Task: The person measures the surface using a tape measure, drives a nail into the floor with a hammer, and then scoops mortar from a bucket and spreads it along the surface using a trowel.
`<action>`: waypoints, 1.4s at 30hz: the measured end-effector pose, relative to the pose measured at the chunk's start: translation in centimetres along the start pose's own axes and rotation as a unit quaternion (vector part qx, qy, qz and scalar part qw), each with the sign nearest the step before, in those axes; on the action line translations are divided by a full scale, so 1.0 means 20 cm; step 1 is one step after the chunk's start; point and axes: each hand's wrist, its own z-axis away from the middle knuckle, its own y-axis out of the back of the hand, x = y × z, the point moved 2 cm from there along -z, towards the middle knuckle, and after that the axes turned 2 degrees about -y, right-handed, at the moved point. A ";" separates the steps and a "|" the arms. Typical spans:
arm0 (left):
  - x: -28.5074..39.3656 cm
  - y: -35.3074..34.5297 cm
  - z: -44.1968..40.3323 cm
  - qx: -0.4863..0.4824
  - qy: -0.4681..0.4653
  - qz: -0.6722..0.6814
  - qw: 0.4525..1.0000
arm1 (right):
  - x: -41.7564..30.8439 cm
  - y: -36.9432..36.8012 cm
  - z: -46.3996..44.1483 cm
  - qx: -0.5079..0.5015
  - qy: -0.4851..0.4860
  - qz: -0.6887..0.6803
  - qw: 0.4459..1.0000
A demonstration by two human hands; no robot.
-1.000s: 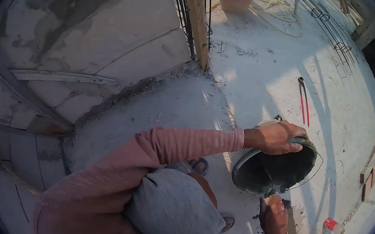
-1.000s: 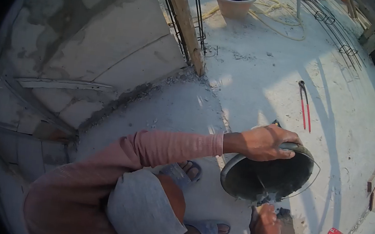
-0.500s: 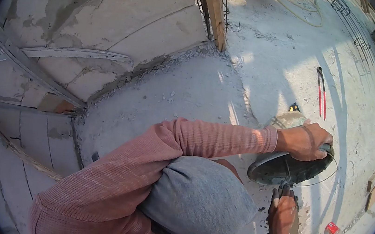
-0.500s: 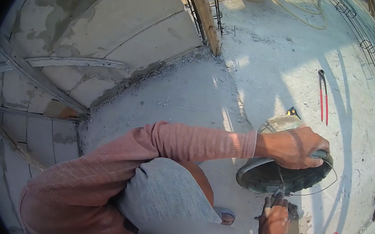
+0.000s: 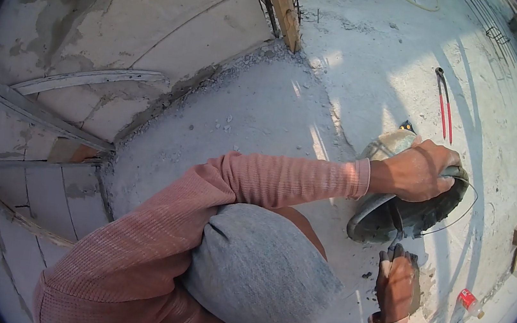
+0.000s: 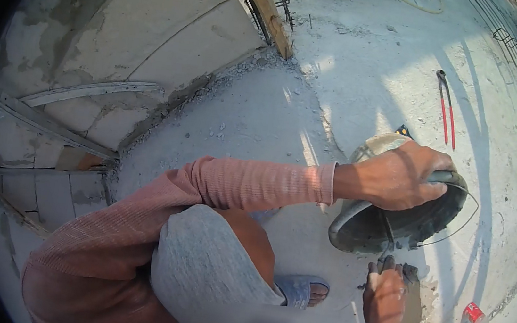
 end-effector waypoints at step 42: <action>0.04 0.92 2.86 0.719 0.286 0.054 0.631 | -1.56 -0.38 -0.63 -0.575 -0.128 -0.642 0.491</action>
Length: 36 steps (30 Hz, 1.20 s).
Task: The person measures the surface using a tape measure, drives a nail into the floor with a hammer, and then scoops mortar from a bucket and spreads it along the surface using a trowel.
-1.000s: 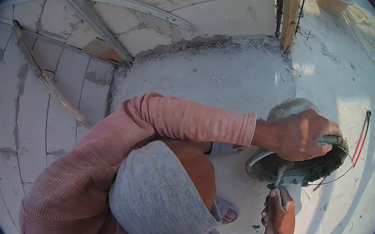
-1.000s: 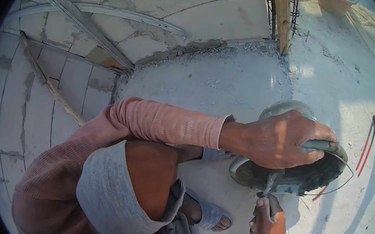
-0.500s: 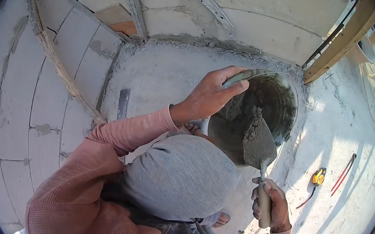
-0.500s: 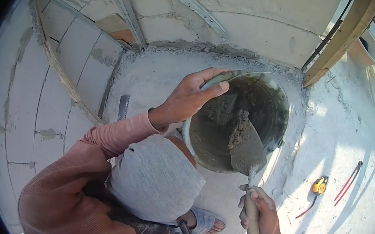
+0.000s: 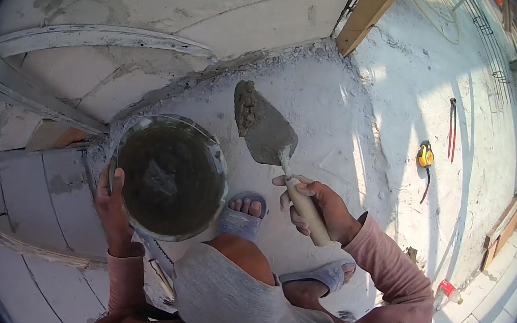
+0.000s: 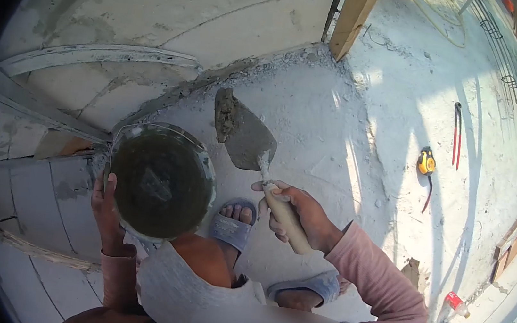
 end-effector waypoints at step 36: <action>-0.03 0.10 -0.25 -0.069 -0.031 -0.128 0.989 | -0.44 0.24 -1.06 0.037 0.409 -0.325 0.852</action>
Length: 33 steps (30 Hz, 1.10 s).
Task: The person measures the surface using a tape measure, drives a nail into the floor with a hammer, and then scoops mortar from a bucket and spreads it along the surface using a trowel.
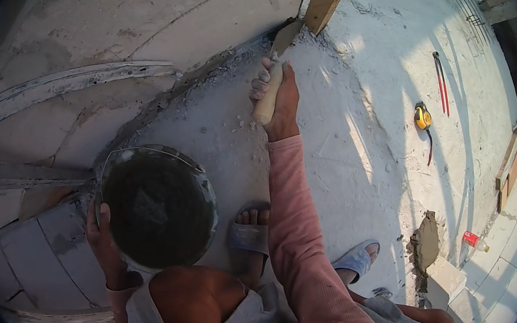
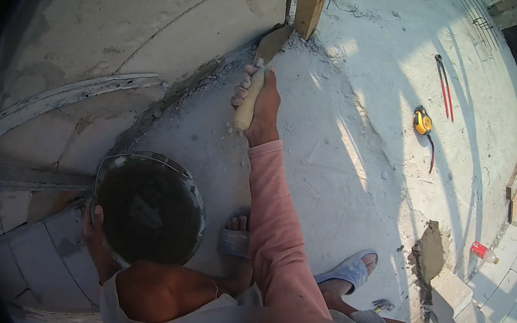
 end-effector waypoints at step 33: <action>-0.26 0.18 -0.10 -0.013 -0.186 -0.204 0.961 | 0.35 -0.20 0.13 0.039 -0.145 0.029 0.988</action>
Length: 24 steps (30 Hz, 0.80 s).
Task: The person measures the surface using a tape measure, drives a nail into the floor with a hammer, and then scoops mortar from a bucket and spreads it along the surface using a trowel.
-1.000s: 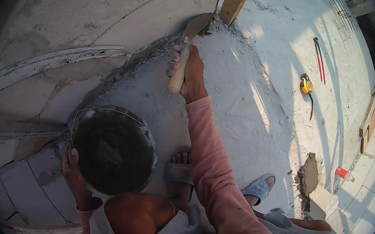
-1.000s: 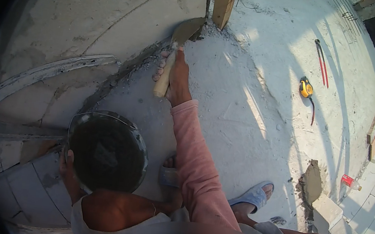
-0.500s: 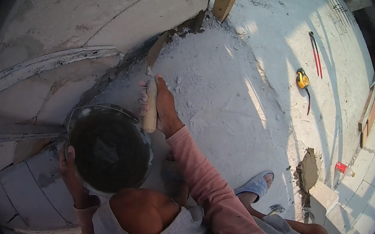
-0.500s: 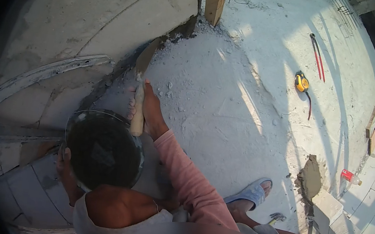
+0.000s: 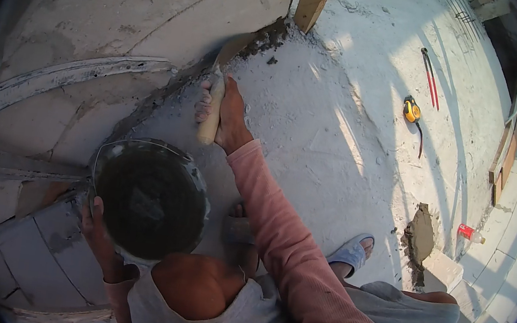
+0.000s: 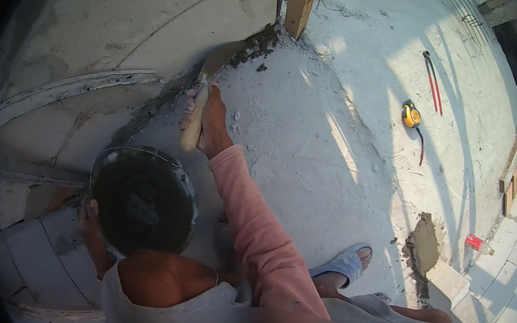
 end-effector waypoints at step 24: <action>0.62 -0.39 -0.19 0.025 0.133 0.291 0.947 | -0.54 -0.25 1.09 0.009 0.042 0.898 0.438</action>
